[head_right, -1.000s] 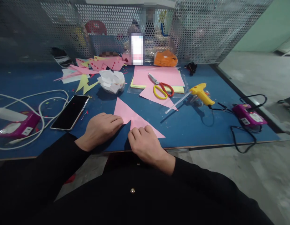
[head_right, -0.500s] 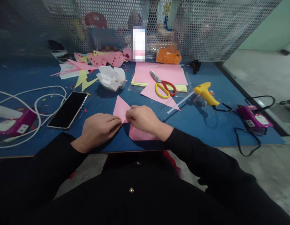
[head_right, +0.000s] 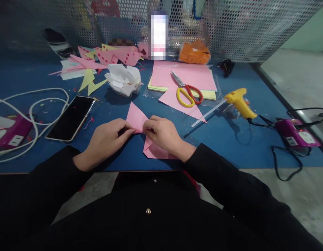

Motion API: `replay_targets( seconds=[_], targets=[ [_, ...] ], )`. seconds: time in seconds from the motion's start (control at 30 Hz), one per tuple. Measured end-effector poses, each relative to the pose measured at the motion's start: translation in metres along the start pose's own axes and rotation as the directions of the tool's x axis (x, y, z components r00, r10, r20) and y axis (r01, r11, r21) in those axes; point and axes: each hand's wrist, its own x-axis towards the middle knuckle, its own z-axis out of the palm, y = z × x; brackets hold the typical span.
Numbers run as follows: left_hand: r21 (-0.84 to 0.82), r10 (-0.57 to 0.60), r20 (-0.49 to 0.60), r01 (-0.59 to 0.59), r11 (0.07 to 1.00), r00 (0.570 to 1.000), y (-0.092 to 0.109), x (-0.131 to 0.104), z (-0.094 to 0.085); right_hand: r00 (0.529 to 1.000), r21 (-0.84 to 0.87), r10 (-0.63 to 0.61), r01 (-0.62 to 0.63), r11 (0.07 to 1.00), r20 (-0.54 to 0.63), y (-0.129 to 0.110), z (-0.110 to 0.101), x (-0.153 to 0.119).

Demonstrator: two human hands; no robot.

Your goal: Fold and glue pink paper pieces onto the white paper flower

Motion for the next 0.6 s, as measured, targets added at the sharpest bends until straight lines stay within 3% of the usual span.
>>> replay_targets(
  seconds=[0.27, 0.6],
  targets=[
    [-0.141, -0.136, -0.056, 0.127, 0.982, 0.989, -0.005, -0.004, -0.014, 0.995, 0.018, 0.095, -0.095, 0.995, 0.010, -0.003, 0.000, 0.001],
    [-0.116, -0.105, -0.020, 0.102, 0.988, 0.994, -0.003, -0.010, -0.003, 0.995, 0.026, 0.102, -0.102, 0.994, 0.004, -0.005, 0.000, 0.001]
  ],
)
